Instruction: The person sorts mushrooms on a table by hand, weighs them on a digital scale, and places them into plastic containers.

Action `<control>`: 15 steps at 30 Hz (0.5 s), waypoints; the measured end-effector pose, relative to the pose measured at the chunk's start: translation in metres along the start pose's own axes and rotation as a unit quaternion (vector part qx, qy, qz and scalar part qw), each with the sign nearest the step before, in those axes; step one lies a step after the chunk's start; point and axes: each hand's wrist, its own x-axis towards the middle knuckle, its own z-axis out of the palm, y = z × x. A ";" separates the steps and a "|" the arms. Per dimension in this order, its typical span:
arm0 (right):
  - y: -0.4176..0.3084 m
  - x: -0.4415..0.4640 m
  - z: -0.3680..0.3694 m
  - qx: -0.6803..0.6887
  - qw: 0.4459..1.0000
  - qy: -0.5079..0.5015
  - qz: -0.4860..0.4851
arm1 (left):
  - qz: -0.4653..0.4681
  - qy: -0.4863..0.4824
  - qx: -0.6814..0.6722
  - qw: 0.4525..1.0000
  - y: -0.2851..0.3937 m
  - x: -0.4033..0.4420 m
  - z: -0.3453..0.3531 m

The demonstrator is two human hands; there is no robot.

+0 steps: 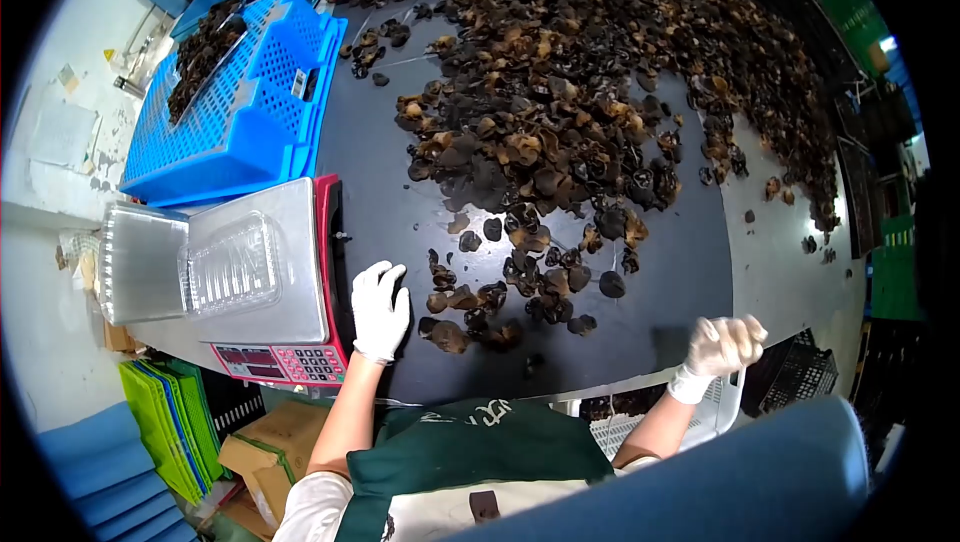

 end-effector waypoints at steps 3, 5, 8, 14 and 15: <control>0.055 0.006 -0.002 -0.094 0.985 0.130 0.067 | 0.042 -0.008 0.056 0.998 0.026 0.008 -0.016; 0.089 0.006 -0.001 -0.350 0.914 0.115 0.171 | 0.105 -0.018 0.038 0.994 0.040 0.017 -0.018; 0.131 0.017 0.019 -0.547 0.765 0.160 0.301 | 0.167 -0.017 0.061 0.984 0.058 0.024 -0.004; 0.151 0.022 -0.005 -0.751 0.616 0.127 0.201 | 0.149 -0.042 0.008 0.988 0.045 0.021 0.008; 0.153 0.025 -0.011 -0.789 0.587 0.091 0.156 | 0.130 -0.048 0.014 0.990 0.044 0.023 0.004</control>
